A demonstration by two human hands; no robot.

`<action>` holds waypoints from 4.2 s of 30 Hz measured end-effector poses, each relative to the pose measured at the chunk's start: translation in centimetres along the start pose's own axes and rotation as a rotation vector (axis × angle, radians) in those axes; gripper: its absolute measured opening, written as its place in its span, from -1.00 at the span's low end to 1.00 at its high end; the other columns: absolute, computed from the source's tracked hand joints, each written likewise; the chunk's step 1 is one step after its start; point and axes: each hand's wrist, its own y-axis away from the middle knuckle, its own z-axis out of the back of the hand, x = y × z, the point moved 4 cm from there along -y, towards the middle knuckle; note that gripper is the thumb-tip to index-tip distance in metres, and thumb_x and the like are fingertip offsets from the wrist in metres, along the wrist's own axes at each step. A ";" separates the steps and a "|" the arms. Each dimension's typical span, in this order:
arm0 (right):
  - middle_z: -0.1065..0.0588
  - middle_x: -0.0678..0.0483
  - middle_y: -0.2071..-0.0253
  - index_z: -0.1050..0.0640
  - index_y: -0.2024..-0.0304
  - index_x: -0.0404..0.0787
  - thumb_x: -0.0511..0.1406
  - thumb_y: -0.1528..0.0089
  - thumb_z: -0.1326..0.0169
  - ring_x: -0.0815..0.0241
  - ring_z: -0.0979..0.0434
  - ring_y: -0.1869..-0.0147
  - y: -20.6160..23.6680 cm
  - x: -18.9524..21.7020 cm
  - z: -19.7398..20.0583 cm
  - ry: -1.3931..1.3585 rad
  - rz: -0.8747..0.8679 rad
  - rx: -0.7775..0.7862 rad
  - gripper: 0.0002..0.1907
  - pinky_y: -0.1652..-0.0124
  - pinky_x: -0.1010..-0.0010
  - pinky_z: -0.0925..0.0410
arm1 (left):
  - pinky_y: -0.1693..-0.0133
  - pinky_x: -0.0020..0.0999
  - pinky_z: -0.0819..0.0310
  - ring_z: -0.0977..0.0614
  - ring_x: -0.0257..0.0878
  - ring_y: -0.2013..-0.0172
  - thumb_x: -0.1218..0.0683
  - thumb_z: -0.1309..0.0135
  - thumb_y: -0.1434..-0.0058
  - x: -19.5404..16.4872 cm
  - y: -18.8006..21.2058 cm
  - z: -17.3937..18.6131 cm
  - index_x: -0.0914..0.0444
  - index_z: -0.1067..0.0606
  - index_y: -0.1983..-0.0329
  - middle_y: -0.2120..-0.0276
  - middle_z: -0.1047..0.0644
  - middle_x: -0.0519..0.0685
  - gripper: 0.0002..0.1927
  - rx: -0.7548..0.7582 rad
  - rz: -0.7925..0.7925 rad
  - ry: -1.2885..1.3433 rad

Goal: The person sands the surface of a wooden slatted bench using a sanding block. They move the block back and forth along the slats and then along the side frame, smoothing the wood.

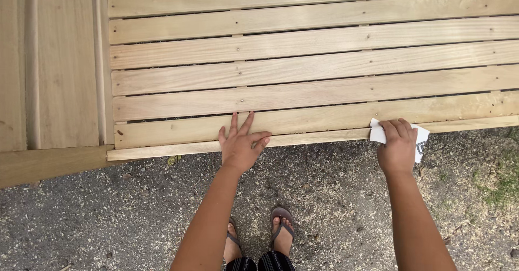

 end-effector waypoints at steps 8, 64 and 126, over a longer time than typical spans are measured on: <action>-0.49 -0.07 -0.17 -0.50 -0.18 -0.29 -0.55 0.01 -0.06 -0.09 -0.37 -0.36 3.3 20.2 -4.8 -0.297 0.204 0.171 -0.36 -0.43 -0.15 0.00 | -0.44 0.01 0.38 0.08 -0.20 -0.53 -0.26 -0.22 -0.10 0.0 -0.9 -0.6 -0.15 -0.70 0.33 -0.48 -0.18 -0.35 -0.79 -0.156 0.041 0.210; -0.50 0.12 0.07 -0.57 -0.04 -0.10 -0.39 -0.01 -0.21 0.04 -0.46 -0.06 1.6 37.8 -6.4 0.035 0.630 0.437 -0.50 -0.06 0.19 -0.35 | -0.46 -0.16 0.42 0.23 -0.09 -0.55 -0.26 0.47 -0.44 30.1 5.5 5.8 0.13 0.07 -0.58 -0.58 0.14 -0.03 -0.28 -0.350 0.054 0.576; -0.63 -0.06 0.12 -0.59 0.07 -0.20 -0.44 -0.04 -0.12 -0.03 -0.63 0.01 2.5 39.4 -5.4 -0.059 0.519 0.326 -0.62 -0.01 0.19 -0.44 | -0.44 -0.24 0.10 -0.05 -0.13 -0.50 -0.19 0.39 -0.46 30.7 6.9 8.3 0.09 -0.21 -0.47 -0.49 -0.18 -0.08 -0.41 -0.392 0.147 0.556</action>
